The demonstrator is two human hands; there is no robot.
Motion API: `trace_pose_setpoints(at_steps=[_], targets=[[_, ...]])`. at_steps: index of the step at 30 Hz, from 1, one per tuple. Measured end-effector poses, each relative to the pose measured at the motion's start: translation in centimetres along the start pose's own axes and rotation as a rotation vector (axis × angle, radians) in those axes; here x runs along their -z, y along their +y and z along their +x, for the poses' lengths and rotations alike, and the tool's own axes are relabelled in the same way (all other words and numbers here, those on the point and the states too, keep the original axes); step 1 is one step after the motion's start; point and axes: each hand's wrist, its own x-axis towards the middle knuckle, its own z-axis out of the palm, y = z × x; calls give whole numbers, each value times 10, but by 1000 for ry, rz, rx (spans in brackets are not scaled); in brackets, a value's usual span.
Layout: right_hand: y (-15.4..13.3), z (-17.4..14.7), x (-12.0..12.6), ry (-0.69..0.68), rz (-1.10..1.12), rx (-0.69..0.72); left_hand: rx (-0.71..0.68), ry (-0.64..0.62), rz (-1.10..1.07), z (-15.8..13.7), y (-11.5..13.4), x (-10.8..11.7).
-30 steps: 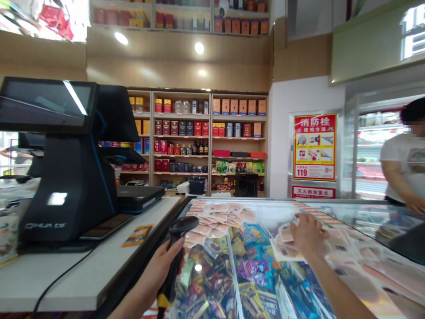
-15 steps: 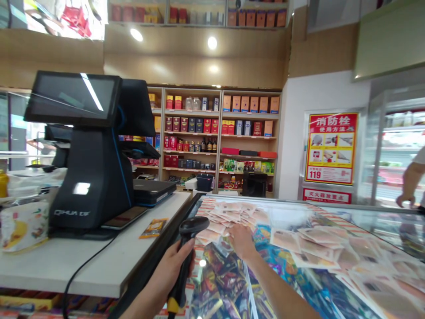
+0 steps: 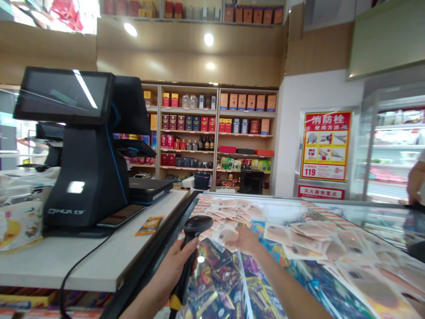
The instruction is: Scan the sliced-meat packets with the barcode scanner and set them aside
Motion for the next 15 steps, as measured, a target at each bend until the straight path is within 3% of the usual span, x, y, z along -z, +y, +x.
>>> trace_pose_setpoints(at_steps=[6, 15], targets=[[-4, 3, 0, -167, -90, -2, 35, 30, -30, -3, 5, -2], [1, 2, 11, -177, 92, 36, 26, -5, -41, -2, 2, -4]])
